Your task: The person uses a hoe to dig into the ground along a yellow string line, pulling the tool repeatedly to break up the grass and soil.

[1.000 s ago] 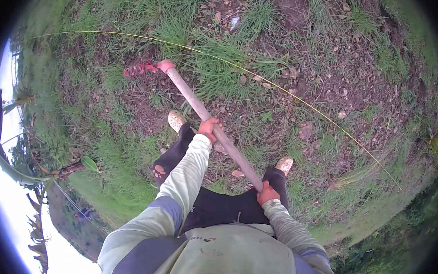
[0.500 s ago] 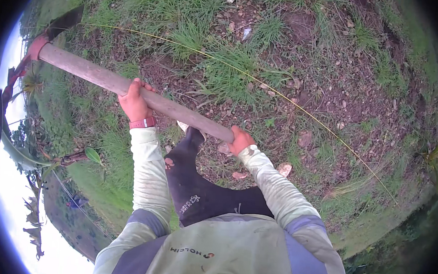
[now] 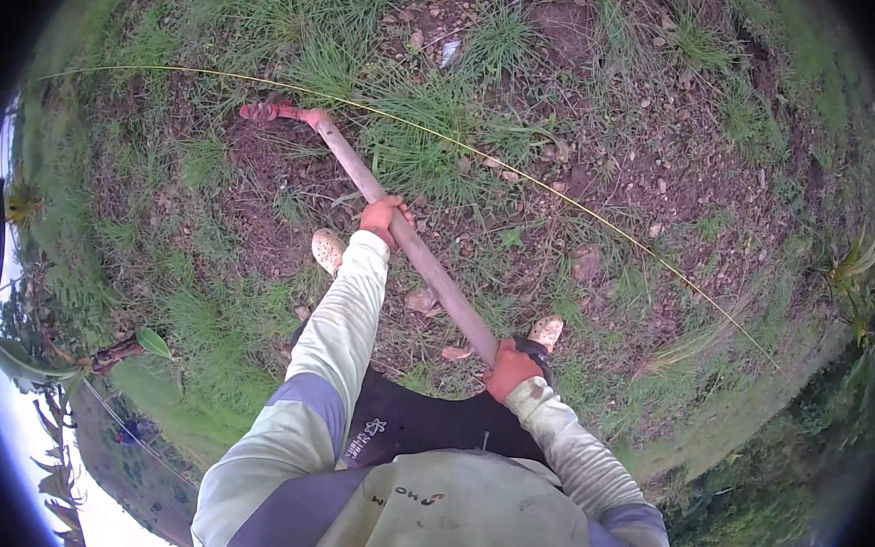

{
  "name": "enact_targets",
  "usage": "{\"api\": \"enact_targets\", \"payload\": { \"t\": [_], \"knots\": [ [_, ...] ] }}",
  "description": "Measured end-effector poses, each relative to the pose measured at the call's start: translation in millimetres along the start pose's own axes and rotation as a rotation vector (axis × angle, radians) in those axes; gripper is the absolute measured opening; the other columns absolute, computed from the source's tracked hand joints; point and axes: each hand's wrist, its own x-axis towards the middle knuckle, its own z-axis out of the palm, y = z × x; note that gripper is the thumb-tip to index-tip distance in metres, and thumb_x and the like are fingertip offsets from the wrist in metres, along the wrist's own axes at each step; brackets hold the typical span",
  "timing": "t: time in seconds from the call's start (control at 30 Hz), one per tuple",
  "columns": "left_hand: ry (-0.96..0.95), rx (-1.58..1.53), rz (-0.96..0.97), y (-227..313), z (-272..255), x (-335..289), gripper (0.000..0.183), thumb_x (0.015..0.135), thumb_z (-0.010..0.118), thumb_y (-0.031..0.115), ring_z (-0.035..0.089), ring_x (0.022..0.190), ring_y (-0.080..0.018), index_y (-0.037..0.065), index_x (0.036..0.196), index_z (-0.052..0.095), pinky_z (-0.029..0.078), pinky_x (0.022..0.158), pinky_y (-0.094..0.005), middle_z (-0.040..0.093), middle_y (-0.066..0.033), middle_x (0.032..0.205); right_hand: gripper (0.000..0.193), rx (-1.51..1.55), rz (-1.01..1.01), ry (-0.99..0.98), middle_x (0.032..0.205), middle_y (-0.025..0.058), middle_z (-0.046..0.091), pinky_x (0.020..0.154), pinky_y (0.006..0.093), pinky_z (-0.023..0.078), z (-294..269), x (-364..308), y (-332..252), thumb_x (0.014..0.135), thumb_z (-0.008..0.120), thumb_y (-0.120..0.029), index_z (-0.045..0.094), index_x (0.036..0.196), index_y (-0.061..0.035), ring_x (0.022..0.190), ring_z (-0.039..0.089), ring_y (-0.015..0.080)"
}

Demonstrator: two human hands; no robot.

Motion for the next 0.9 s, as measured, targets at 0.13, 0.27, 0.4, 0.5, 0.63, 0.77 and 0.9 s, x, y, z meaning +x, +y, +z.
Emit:
{"api": "enact_targets", "payload": {
  "t": [0.13,0.27,0.4,0.5,0.63,0.77,0.9],
  "knots": [
    [-0.084,-0.038,-0.18,68.8,-21.3,-25.3,0.005,0.083,0.056,0.006,0.053,0.054,-0.0234,0.002,0.085,0.054,0.052,0.054,-0.0401,0.054,-0.0095,0.068,0.042,0.038,-0.086,-0.07,0.084,0.028,0.066,0.074,0.0495,0.055,-52.5,-43.8,-72.7,0.081,0.062,-0.021,0.043,0.105,0.0068,0.082,0.067,0.0438],
    [0.013,0.078,-0.086,-3.8,-42.8,-35.3,0.006,0.086,0.057,0.009,0.056,0.057,-0.0226,0.003,0.086,0.057,0.053,0.055,-0.0394,0.053,-0.0068,0.068,0.043,0.073,-0.084,-0.036,0.089,0.028,0.066,0.074,0.0517,0.054,61.1,-34.6,-14.5,0.08,0.063,-0.021,0.042,0.108,0.0045,0.081,0.066,0.044],
    [-0.065,-0.114,-0.157,-89.3,-47.9,-74.8,0.017,0.079,0.06,0.001,0.057,0.061,-0.0255,0.003,0.093,0.051,0.053,0.056,-0.0446,0.054,-0.0097,0.073,0.045,0.077,0.052,0.026,0.096,0.0244,0.065,0.075,0.0503,0.054,134.9,-24.9,81.0,0.078,0.068,-0.023,0.043,0.11,-0.0022,0.085,0.066,0.0417],
    [-0.02,-0.098,-0.075,-101.5,-59.0,-92.0,0.02,0.078,0.06,-0.001,0.057,0.062,-0.0262,0.003,0.095,0.05,0.052,0.057,-0.0443,0.055,-0.0109,0.075,0.046,0.047,0.055,0.029,0.096,0.0218,0.065,0.076,0.0502,0.054,151.1,-27.4,89.1,0.077,0.07,-0.025,0.044,0.109,-0.0048,0.087,0.066,0.0407],
    [0.026,-0.135,0.033,-77.5,-62.4,-113.3,0.024,0.079,0.06,-0.003,0.057,0.062,-0.0271,0.003,0.098,0.048,0.052,0.056,-0.0444,0.056,-0.012,0.079,0.045,0.038,-0.007,0.061,0.095,0.0212,0.066,0.076,0.0505,0.054,142.4,-31.6,93.1,0.076,0.071,-0.026,0.046,0.108,-0.0065,0.087,0.066,0.0406],
    [0.015,-0.202,0.243,-22.2,-25.7,-188.3,0.036,0.076,0.06,-0.004,0.057,0.059,-0.0256,0.005,0.106,0.041,0.051,0.05,-0.041,0.056,-0.0138,0.081,0.043,0.107,-0.097,0.178,0.093,0.0224,0.066,0.077,0.0521,0.052,118.3,-14.1,108.1,0.075,0.071,-0.024,0.049,0.108,-0.0078,0.086,0.065,0.0421],
    [0.043,-0.093,0.511,54.7,-41.9,-287.3,0.034,0.078,0.062,0.0,0.059,0.059,-0.0212,0.001,0.106,0.043,0.053,0.053,-0.0364,0.057,-0.0104,0.078,0.041,0.162,-0.314,0.163,0.09,0.0264,0.065,0.077,0.0532,0.051,86.3,-3.4,59.8,0.074,0.07,-0.022,0.052,0.107,-0.0073,0.087,0.062,0.0465]
  ]
}}
